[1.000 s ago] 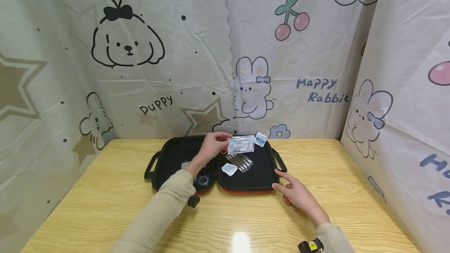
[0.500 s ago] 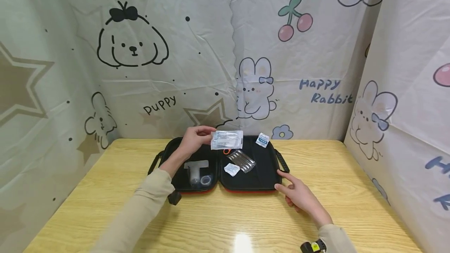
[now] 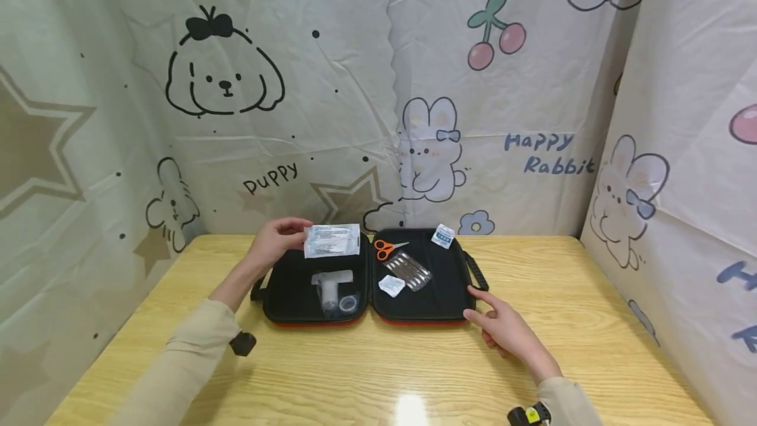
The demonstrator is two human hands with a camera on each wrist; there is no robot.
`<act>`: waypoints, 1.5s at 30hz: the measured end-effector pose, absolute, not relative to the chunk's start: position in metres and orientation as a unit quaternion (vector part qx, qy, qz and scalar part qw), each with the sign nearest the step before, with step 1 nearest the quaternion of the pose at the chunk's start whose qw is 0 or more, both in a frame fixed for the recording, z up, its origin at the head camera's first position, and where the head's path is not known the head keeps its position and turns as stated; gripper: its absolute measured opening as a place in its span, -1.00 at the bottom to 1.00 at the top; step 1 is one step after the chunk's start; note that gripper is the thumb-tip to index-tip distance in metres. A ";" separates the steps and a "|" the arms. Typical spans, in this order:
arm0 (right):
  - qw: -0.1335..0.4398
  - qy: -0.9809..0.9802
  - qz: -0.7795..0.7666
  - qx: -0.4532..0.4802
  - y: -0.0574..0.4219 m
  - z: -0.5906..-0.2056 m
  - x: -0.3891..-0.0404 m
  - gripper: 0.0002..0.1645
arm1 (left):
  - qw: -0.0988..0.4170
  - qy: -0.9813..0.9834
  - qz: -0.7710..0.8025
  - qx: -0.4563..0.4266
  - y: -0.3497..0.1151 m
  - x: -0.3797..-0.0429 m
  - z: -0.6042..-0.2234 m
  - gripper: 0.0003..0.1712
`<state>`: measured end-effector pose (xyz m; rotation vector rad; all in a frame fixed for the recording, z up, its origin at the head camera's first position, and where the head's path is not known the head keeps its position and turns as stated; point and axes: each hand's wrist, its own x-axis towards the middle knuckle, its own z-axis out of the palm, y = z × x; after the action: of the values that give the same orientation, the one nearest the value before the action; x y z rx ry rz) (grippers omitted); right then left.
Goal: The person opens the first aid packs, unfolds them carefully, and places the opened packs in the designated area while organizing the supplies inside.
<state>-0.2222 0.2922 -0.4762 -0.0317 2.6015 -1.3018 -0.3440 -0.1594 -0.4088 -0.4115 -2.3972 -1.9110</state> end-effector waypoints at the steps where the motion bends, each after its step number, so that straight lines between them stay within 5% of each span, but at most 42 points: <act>1: 0.116 0.888 -0.445 -0.012 0.292 -0.476 -0.222 -0.15 | 0.022 -0.778 -0.615 -0.128 -0.166 -0.343 -0.411 -0.66; 25: 0.117 0.886 -0.449 -0.016 0.293 -0.477 -0.218 -0.16 | -0.004 -0.821 -0.570 -0.036 -0.256 -0.332 -0.436 -0.60; 36: 0.112 0.888 -0.447 -0.016 0.291 -0.476 -0.220 -0.16 | -0.020 -0.836 -0.549 -0.014 -0.252 -0.341 -0.447 -0.58; 45: 0.112 0.886 -0.449 -0.017 0.291 -0.476 -0.220 -0.17 | 0.030 -0.848 -0.529 0.001 -0.227 -0.353 -0.454 -0.60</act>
<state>-0.2200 0.2906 -0.4759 -0.0511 2.6022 -1.3171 -0.3529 -0.2274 -0.4542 0.0046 -2.6136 -1.6312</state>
